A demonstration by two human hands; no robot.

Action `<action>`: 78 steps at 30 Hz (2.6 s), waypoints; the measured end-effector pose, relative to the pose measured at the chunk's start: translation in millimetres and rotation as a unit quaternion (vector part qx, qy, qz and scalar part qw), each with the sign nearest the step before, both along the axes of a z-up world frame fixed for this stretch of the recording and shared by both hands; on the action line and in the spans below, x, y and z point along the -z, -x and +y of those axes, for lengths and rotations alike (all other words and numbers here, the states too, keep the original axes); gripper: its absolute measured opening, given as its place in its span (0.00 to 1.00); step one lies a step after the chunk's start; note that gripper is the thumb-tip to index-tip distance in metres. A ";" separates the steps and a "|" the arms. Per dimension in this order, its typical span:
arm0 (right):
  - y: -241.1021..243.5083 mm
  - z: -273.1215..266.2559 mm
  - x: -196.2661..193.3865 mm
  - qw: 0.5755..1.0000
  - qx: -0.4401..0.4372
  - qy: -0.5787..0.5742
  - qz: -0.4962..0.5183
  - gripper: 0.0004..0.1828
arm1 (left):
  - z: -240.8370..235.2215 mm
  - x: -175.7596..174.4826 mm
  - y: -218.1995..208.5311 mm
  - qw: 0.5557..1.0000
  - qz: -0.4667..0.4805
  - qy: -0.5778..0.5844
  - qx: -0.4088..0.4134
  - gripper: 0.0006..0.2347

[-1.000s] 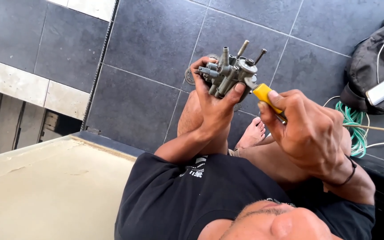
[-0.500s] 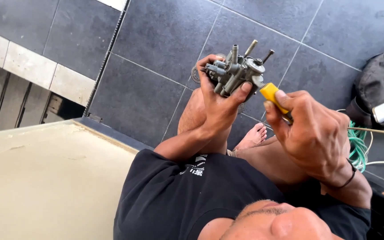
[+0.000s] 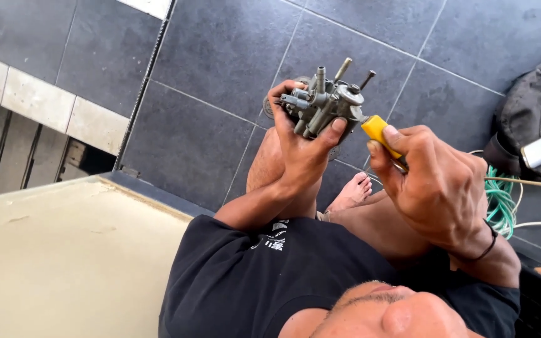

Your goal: A person is cleaning motorcycle engine parts, specifically a carburetor and a clutch plate, by scraping off residue with a utility knife.

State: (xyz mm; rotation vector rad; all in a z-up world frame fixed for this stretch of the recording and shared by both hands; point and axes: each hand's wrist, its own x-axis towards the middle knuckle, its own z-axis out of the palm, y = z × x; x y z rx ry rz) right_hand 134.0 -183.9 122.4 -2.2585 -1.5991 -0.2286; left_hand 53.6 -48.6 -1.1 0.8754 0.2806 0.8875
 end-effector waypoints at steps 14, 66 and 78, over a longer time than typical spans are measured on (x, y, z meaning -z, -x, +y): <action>4.9 -16.0 -2.7 0.999 0.035 0.005 0.009 0.15 | -11.7 7.6 -10.1 0.998 0.012 0.008 0.069 0.28; 20.2 -15.7 -8.9 0.999 0.036 0.018 -0.031 0.12 | -12.4 2.9 -10.4 0.996 0.033 -0.073 0.032 0.30; 21.4 -16.1 -10.3 0.997 0.071 -0.004 -0.015 0.13 | -9.6 1.7 -8.5 0.995 0.013 -0.096 0.026 0.30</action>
